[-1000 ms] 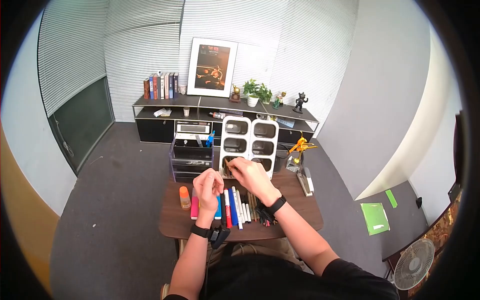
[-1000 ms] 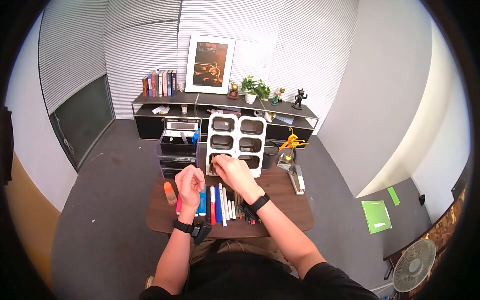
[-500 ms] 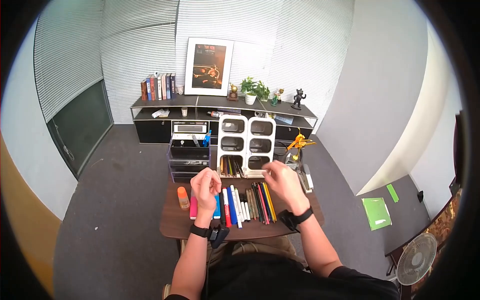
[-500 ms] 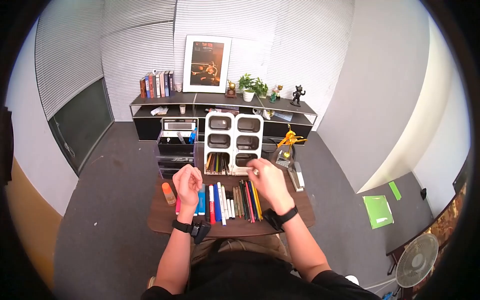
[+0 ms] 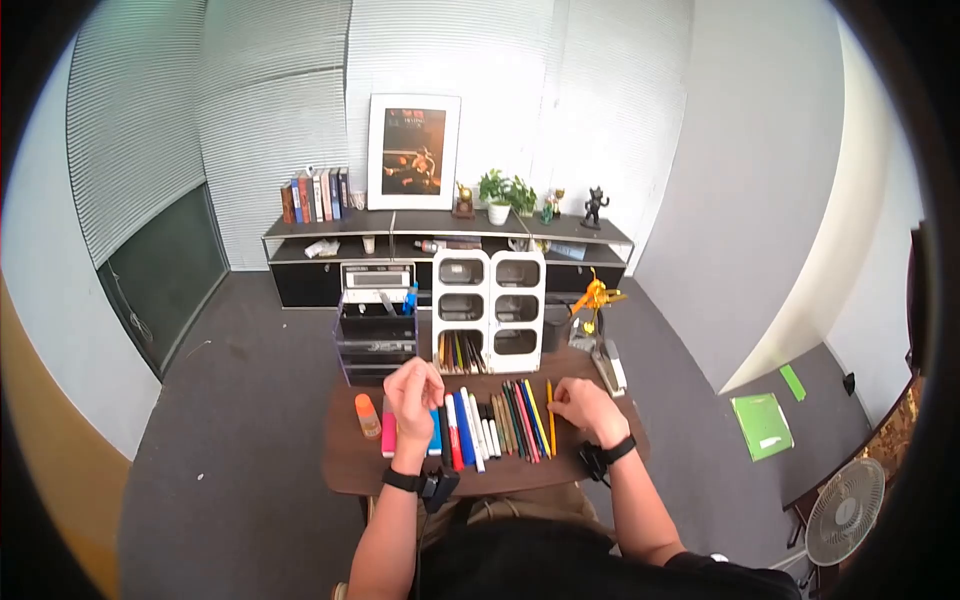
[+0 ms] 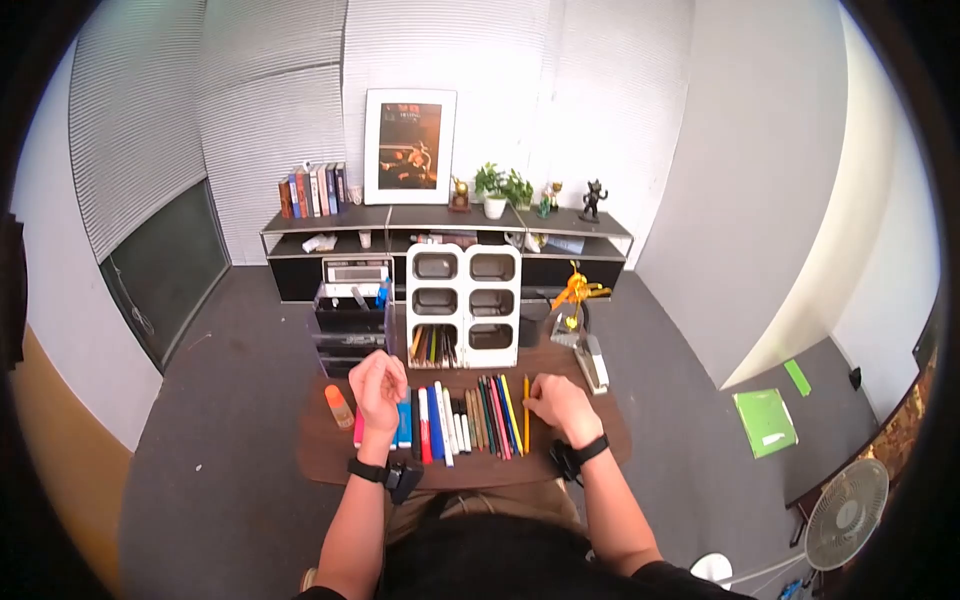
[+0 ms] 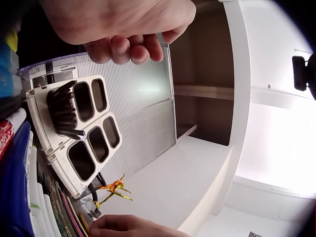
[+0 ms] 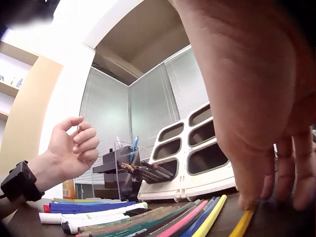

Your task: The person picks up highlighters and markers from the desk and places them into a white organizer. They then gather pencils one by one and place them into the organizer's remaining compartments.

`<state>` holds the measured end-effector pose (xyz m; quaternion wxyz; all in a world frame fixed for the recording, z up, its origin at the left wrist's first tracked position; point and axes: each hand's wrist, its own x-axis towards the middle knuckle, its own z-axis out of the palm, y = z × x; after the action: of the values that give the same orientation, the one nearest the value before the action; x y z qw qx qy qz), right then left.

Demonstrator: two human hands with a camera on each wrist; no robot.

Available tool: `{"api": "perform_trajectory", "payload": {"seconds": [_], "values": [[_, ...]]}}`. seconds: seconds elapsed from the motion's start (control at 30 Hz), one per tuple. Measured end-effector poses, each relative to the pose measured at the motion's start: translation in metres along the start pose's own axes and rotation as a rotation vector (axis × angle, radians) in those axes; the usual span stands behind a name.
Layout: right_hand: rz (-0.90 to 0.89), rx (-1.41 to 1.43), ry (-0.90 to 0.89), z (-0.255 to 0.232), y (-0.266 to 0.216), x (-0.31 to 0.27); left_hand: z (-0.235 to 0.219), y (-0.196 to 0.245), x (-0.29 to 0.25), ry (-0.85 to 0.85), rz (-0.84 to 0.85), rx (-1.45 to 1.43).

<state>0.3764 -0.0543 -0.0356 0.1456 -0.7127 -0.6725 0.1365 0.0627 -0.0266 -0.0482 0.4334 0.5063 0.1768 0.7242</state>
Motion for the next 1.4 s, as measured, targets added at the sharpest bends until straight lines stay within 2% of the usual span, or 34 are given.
{"api": "perform_trajectory", "payload": {"seconds": [0.13, 0.23, 0.27, 0.47, 0.53, 0.67, 0.7, 0.9, 0.93, 1.27, 1.33, 1.4], "values": [[-0.082, -0.042, 0.262, 0.015, -0.005, 0.001, -0.004, -0.002, -0.002, -0.014, -0.011, 0.000], [-0.101, -0.033, 0.257, 0.032, 0.007, 0.011, 0.001, -0.005, -0.001, 0.004, 0.028, 0.028], [-0.063, 0.000, 0.214, 0.027, 0.000, 0.009, 0.000, -0.007, -0.002, 0.007, 0.012, 0.018], [-0.108, 0.030, 0.303, 0.004, -0.020, -0.003, 0.002, -0.005, -0.001, 0.029, -0.002, -0.043], [-0.169, 0.135, 0.393, -0.009, -0.033, -0.008, 0.003, -0.004, -0.002, 0.026, -0.019, -0.054], [-0.307, 0.520, 0.436, -0.031, -0.059, -0.023, 0.004, 0.001, -0.002, 0.022, -0.021, -0.016], [-0.415, 0.497, 0.507, -0.030, -0.057, -0.019, 0.004, 0.000, -0.002, 0.020, -0.016, -0.017], [-0.464, 0.724, 0.516, -0.039, -0.094, -0.038, 0.003, -0.004, -0.001, 0.019, -0.012, -0.046], [-0.451, 0.723, 0.514, -0.038, -0.096, -0.036, 0.003, -0.006, -0.001, 0.017, -0.013, -0.042], [-0.728, 0.324, 0.544, -0.009, -0.115, 0.011, 0.004, -0.005, 0.000, 0.018, -0.011, -0.063], [-0.788, 0.094, 0.573, -0.002, -0.109, 0.026, 0.004, -0.003, 0.000, 0.015, -0.022, -0.059], [-0.713, 0.072, 0.521, 0.003, -0.109, 0.031, 0.004, -0.003, 0.000, 0.015, -0.019, -0.056]]}}
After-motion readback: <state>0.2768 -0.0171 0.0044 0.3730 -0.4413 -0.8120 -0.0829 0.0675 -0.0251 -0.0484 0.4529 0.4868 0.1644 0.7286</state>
